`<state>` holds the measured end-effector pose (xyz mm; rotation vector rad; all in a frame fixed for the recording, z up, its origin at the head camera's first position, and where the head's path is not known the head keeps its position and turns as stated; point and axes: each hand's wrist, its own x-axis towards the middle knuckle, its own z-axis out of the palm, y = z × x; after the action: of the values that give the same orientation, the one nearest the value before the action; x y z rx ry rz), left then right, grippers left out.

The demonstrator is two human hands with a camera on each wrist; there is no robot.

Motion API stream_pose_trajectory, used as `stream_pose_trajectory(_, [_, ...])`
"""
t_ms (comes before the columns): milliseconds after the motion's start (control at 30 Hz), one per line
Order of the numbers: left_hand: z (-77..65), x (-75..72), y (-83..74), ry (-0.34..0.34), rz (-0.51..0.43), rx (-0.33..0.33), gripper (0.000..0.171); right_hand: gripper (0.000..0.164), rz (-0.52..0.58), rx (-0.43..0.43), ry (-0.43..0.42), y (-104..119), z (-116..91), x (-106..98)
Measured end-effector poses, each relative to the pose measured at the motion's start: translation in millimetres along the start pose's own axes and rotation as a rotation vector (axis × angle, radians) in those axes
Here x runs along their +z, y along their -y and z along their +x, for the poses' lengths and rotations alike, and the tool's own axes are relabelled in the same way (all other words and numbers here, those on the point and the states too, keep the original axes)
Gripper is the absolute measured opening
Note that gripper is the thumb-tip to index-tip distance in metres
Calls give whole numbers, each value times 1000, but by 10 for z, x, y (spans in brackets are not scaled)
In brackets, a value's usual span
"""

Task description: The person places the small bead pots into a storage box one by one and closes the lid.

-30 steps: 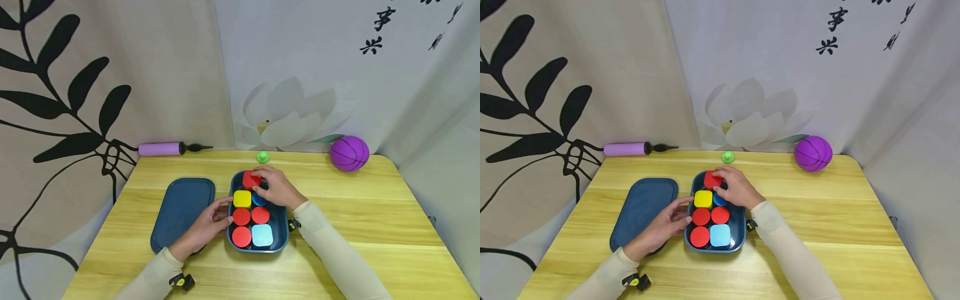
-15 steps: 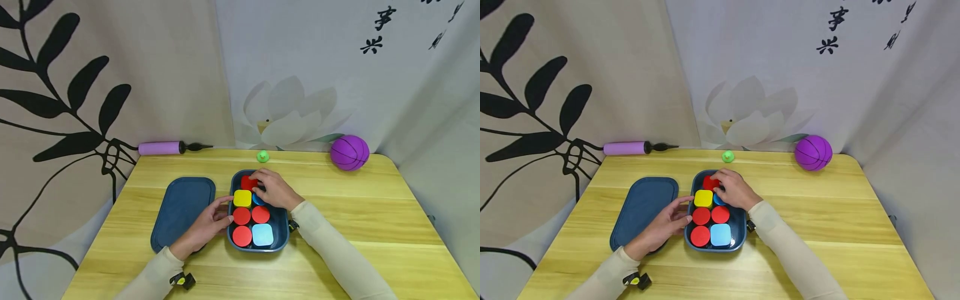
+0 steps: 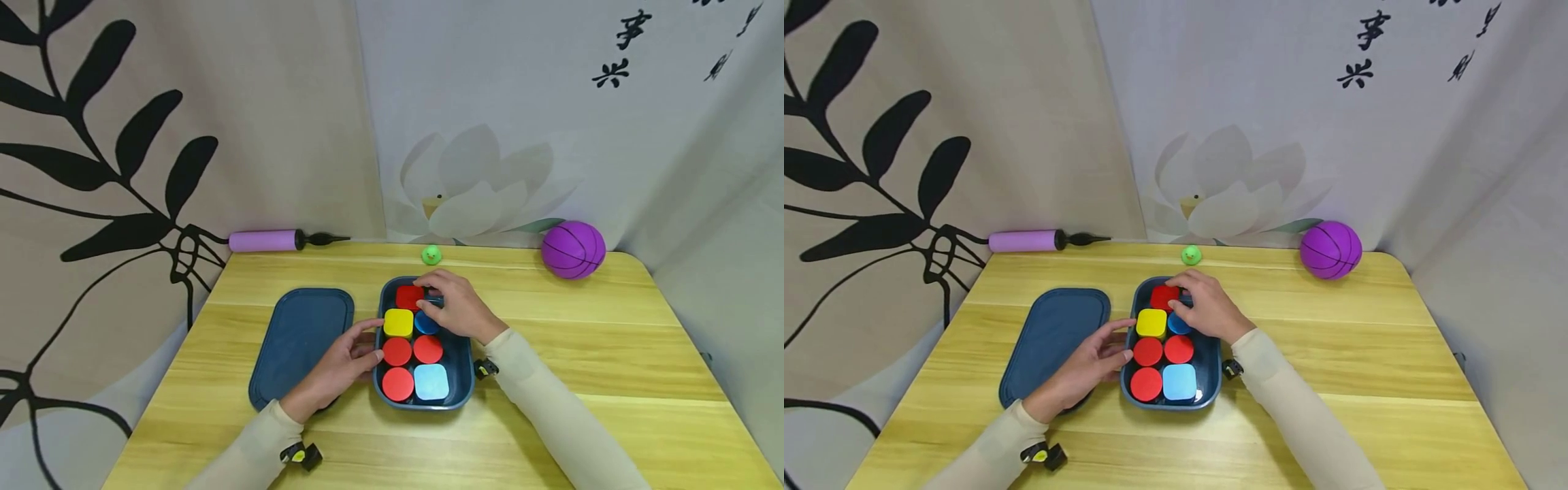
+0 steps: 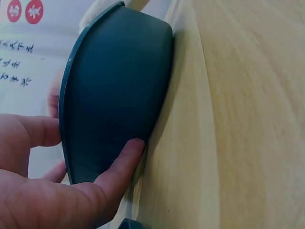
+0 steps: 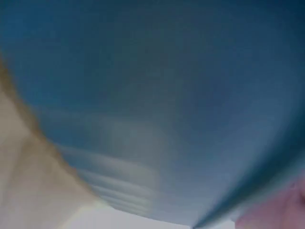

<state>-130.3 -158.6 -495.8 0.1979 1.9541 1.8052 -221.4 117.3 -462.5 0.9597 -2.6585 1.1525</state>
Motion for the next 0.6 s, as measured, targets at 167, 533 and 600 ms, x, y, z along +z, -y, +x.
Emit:
stream_pose_trajectory(167, [6, 14, -6, -1, -6, 1, 62, 39, 22, -8, -15, 229, -75, -191])
stream_pose_trajectory(533, [46, 43, -20, -2, -9, 4, 61, 37, 80, -42, -77, 749, -166, -258])
stream_pose_trajectory(600, [32, 29, -40, 3, -16, 16, 59, 37, 93, -29, -78, 822, -172, -184])
